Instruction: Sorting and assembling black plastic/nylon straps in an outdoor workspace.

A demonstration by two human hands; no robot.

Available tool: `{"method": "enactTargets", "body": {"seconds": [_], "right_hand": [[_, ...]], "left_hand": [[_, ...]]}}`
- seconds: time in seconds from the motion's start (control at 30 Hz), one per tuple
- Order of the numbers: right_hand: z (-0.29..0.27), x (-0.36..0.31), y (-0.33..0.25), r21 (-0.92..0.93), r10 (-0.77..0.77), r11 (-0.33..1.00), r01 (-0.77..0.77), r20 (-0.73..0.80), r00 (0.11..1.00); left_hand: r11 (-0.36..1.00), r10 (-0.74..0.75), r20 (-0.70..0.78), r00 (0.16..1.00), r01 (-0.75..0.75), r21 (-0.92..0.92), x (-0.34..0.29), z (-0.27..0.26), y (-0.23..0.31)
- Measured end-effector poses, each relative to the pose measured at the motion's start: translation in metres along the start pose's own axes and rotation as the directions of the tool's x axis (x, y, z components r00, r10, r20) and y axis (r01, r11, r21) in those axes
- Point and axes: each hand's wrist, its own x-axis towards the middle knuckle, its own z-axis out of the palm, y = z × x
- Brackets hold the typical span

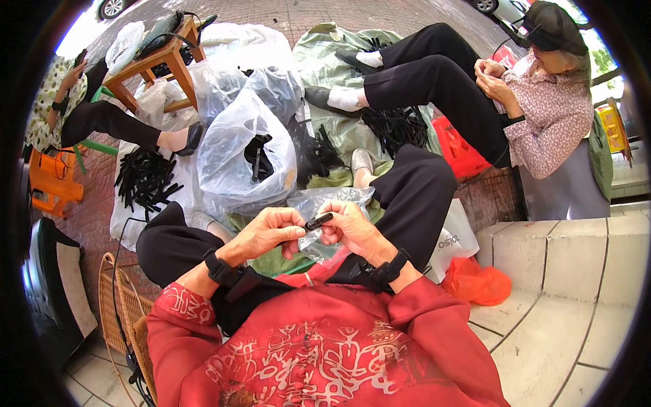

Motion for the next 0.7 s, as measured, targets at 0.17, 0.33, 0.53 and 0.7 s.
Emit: {"method": "enactTargets", "body": {"seconds": [0.17,0.33,0.53,0.7], "right_hand": [[0.001,-0.001,-0.004,-0.012,-0.043,0.999,0.043,-0.016,0.999],[0.004,0.002,-0.010,-0.024,-0.108,0.994,0.108,-0.026,0.994],[0.016,0.003,-0.017,-0.344,-0.314,0.896,0.280,-0.046,0.948],[0.018,-0.006,-0.012,-0.459,-0.530,0.785,0.415,-0.154,0.834]], "left_hand": [[0.997,0.004,0.069,0.998,0.002,-0.078,0.000,0.001,-0.002],[0.994,0.040,0.040,0.998,-0.035,-0.106,-0.005,0.008,0.002],[0.981,0.096,-0.082,0.992,-0.108,-0.159,-0.008,0.014,-0.008],[0.975,0.143,-0.171,0.975,-0.168,-0.142,-0.001,0.015,-0.004]]}}
